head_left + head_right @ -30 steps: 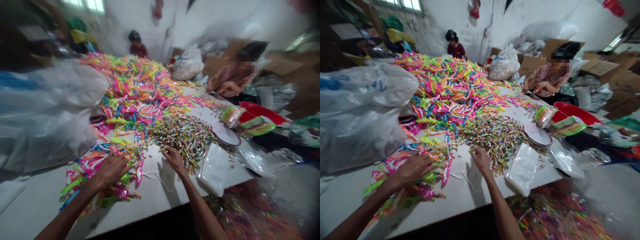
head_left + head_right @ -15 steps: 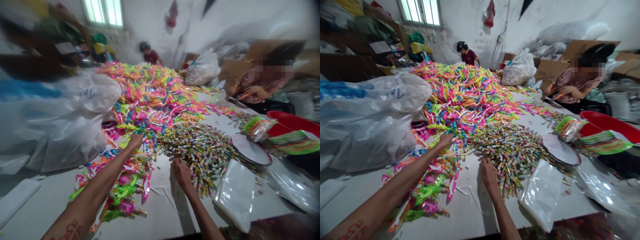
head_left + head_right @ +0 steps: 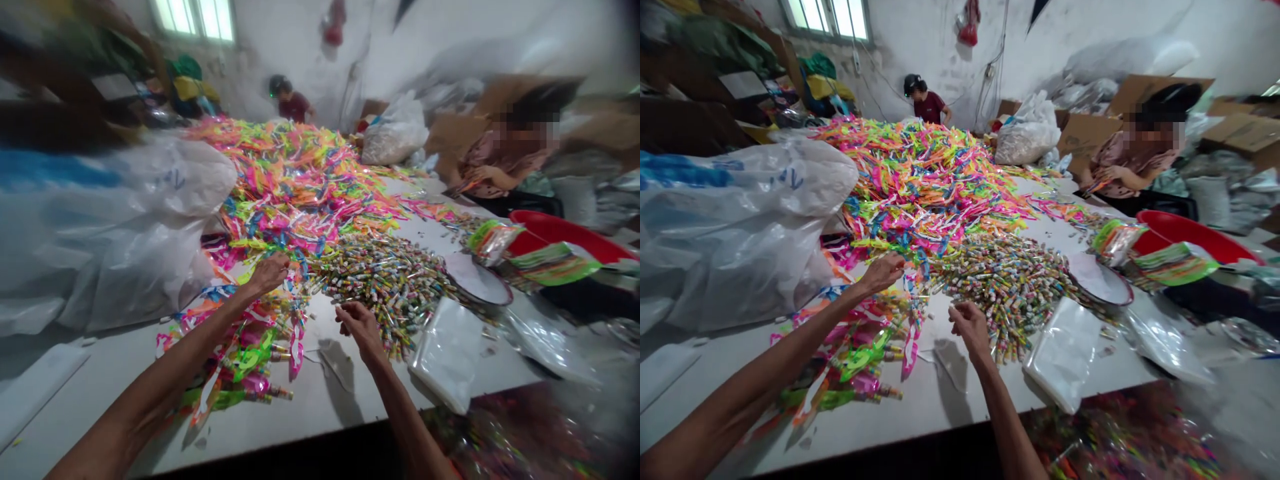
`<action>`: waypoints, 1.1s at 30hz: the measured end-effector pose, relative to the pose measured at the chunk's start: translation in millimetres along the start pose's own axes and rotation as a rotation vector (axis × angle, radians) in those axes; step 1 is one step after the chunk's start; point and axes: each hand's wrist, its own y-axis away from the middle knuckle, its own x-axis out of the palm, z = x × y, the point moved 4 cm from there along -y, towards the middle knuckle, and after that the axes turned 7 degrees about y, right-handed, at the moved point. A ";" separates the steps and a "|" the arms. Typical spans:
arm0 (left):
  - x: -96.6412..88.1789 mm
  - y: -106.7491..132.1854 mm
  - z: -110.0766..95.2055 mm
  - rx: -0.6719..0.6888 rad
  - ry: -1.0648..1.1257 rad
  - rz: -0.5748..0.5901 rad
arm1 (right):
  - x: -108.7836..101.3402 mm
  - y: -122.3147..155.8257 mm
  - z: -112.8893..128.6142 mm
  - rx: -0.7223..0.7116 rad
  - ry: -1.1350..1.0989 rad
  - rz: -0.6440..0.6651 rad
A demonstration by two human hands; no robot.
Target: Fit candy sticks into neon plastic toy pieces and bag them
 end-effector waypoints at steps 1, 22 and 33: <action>-0.2 13.7 -12.4 0.024 0.037 0.023 | 0.8 4.1 5.8 0.025 -0.095 0.027; 50.0 140.7 -72.5 -0.092 1.164 0.611 | 13.5 67.7 36.7 0.029 -0.302 0.392; 51.5 151.9 -62.9 -0.183 1.226 0.740 | 16.1 77.9 46.3 -0.021 -0.124 0.439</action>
